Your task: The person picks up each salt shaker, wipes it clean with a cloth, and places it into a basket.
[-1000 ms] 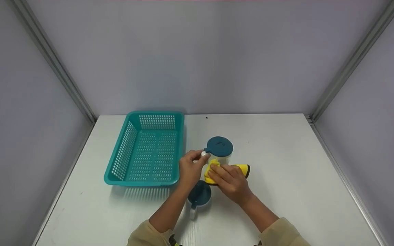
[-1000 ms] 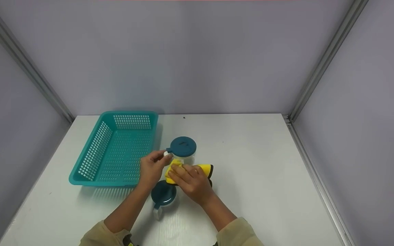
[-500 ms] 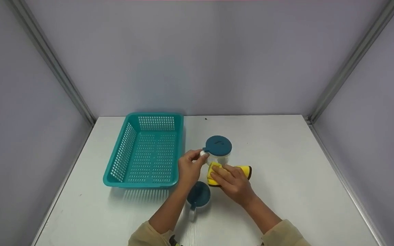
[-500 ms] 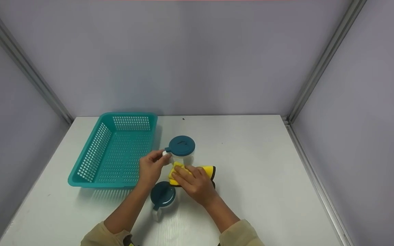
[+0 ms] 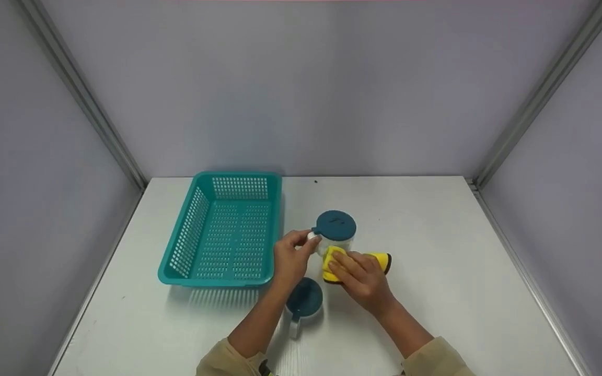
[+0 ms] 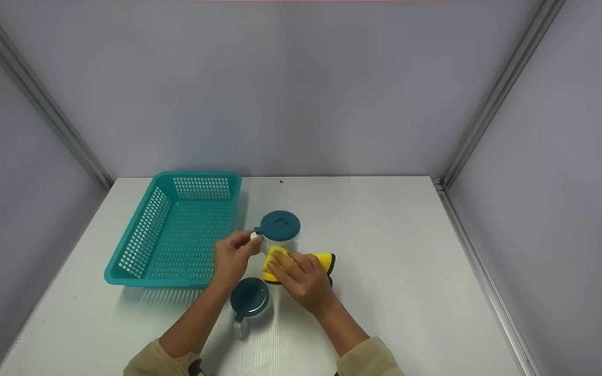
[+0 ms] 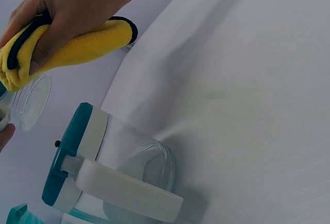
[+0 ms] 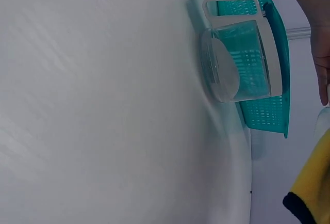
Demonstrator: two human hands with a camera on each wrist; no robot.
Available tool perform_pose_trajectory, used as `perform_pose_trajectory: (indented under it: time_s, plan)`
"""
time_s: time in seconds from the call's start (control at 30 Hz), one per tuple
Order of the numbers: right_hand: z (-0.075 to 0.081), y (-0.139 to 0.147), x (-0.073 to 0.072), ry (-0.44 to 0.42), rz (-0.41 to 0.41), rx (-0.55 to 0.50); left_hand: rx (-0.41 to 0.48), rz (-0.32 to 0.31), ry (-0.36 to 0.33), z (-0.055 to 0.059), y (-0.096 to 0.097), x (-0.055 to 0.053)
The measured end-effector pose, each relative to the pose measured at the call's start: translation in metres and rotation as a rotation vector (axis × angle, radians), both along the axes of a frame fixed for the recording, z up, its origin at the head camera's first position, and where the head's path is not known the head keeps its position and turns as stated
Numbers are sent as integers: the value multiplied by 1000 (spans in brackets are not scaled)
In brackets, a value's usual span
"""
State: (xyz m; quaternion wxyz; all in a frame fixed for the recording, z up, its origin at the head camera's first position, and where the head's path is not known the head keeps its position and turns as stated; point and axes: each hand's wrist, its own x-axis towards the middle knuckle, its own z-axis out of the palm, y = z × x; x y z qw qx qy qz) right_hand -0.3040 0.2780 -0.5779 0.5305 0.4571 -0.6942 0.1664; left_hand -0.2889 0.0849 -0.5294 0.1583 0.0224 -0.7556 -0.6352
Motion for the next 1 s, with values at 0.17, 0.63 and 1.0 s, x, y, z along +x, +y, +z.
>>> perform_pose_trajectory:
  time_s: [0.17,0.63,1.0]
  plan:
    - [1,-3,0,-5,-3,-9,-18,-12,27,-3,1,1]
    - [1,-16,-2,45,-30,23,-67,-11,9,-3,4,1]
    - [-4,-17,-2,51,-34,65,-59,0,82,-4,7,-2]
